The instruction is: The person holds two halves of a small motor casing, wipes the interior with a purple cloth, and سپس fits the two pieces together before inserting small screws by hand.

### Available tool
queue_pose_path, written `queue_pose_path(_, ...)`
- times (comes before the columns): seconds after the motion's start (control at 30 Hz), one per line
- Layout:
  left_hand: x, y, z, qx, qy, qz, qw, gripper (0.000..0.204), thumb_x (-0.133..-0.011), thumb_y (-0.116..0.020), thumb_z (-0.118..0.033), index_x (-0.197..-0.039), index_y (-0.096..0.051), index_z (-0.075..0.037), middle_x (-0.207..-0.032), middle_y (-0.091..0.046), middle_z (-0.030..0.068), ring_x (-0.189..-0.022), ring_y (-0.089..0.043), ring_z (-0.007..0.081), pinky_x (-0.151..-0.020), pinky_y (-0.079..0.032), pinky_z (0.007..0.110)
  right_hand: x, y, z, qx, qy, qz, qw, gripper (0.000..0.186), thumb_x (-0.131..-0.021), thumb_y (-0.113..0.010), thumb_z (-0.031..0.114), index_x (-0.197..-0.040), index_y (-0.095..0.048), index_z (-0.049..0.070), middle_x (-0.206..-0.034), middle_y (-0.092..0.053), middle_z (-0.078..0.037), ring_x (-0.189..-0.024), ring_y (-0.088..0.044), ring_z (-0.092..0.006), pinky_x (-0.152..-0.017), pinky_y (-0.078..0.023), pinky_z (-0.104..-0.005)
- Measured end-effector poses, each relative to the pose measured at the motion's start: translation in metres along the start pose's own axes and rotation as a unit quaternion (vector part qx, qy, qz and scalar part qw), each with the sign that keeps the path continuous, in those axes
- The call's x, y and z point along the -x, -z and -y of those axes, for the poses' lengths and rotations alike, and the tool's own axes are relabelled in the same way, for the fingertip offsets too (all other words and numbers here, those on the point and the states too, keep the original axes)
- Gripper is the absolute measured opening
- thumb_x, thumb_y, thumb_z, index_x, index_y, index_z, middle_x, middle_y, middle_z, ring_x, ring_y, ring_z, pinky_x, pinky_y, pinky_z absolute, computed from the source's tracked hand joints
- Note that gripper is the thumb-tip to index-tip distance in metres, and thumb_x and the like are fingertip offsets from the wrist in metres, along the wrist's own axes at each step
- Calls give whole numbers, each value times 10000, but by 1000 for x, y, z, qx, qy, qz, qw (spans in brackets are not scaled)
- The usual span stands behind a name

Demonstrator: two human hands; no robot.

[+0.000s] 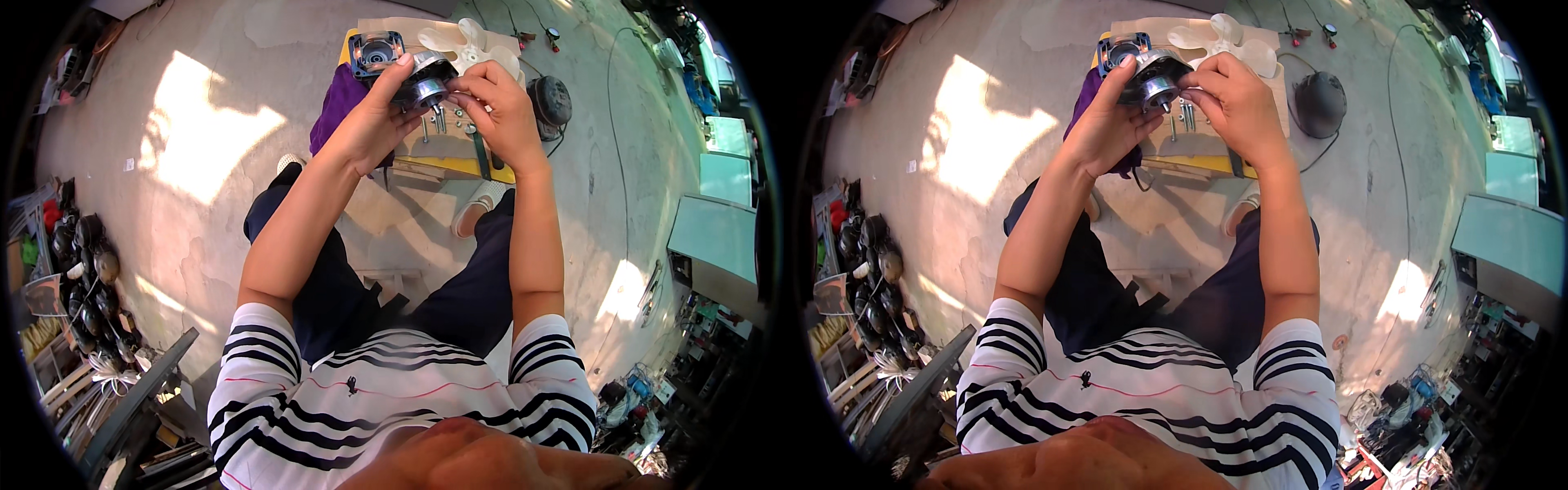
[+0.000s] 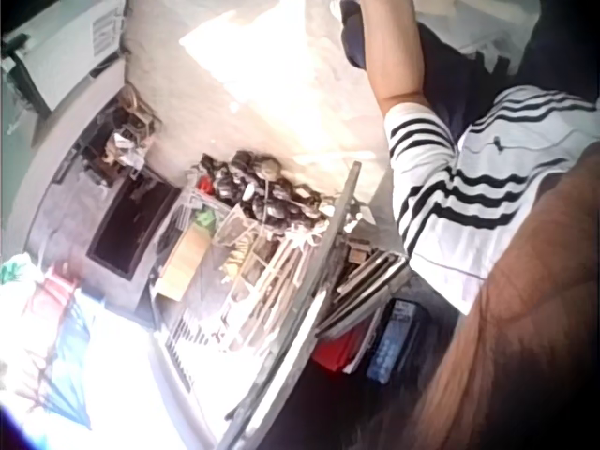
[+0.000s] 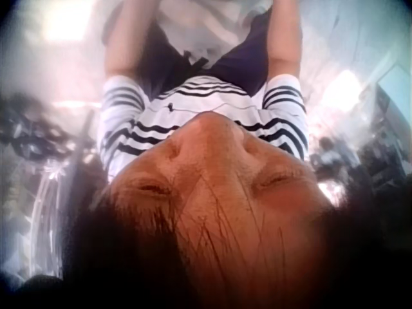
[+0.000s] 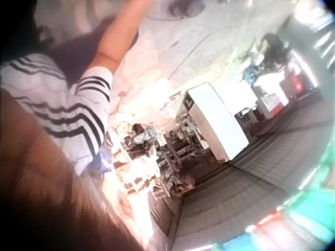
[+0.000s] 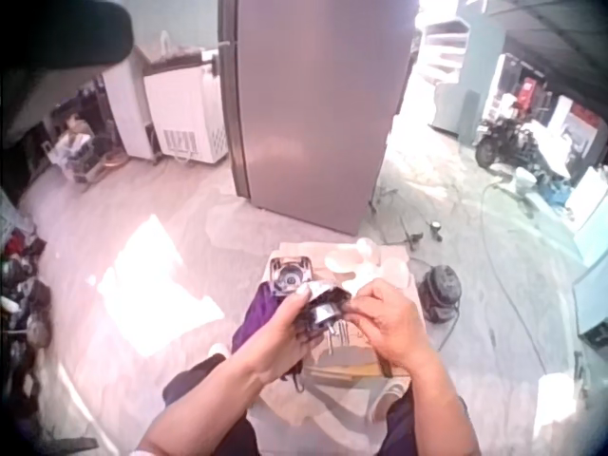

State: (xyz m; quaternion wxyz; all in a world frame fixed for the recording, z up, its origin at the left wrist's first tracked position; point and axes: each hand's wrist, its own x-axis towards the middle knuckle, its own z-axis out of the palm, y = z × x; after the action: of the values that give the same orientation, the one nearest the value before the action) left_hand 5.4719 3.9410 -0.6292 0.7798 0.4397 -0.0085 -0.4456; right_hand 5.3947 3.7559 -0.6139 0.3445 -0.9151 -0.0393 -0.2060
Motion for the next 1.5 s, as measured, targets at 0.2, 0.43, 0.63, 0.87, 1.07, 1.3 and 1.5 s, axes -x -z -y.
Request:
queue_pose_path(0.2,-3,7,-3,39,-28,-18,999,782,-841,-670,-628,-1353,-497,-62,-1270,-556,160,-1157,-545,242,-1073,-413,364,3,15,-22,-212,-120,-57,968,159,-941,-661,107,-1069,-685,15,-897,-701,-1,-808,-630,-64,-729,-514,-230)
queue_pose_path(0.43,-1,21,-17,110,-43,-18,993,813,-850,-644,-649,-1342,-499,-19,-1294,-521,198,-1238,-516,324,-1122,-388,435,8,-8,-16,-123,-203,35,971,161,-943,-663,137,-1040,-690,11,-908,-714,-28,-800,-651,-100,-721,-516,-253)
queue_pose_path(0.63,-1,27,-25,159,-39,-32,986,836,-834,-666,-648,-1355,-474,-22,-1317,-494,189,-1256,-489,333,-1149,-338,448,18,-65,-3,106,-132,149,974,133,-864,-689,177,-956,-727,89,-892,-705,-109,-787,-686,-295,-703,-538,-384)
queue_pose_path(0.87,2,27,-27,172,-28,-27,984,862,-843,-658,-644,-1346,-458,27,-1320,-481,213,-1261,-488,339,-1140,-372,456,20,-75,-6,111,-107,97,983,136,-862,-689,200,-933,-740,96,-876,-695,-112,-799,-674,-327,-691,-529,-417)
queue_pose_path(1.07,6,28,-29,171,-29,-12,985,848,-850,-640,-655,-1337,-475,20,-1294,-507,210,-1247,-506,330,-1131,-385,445,11,-9,-29,99,-176,-8,979,190,-880,-705,219,-972,-737,56,-865,-702,-103,-757,-679,-239,-673,-515,-329)
queue_pose_path(1.3,7,28,-25,149,-31,-7,988,851,-847,-640,-660,-1360,-463,-5,-1312,-498,194,-1251,-499,329,-1137,-370,441,24,-3,-39,151,-195,38,968,150,-873,-693,180,-976,-746,83,-921,-701,-93,-791,-681,-249,-707,-521,-339)
queue_pose_path(1.5,4,26,-21,138,-14,-13,990,850,-831,-668,-652,-1382,-455,-41,-1317,-500,174,-1256,-492,322,-1131,-362,434,28,-27,-37,228,-177,76,954,143,-850,-708,221,-951,-759,134,-931,-686,-69,-860,-667,-291,-731,-519,-414)
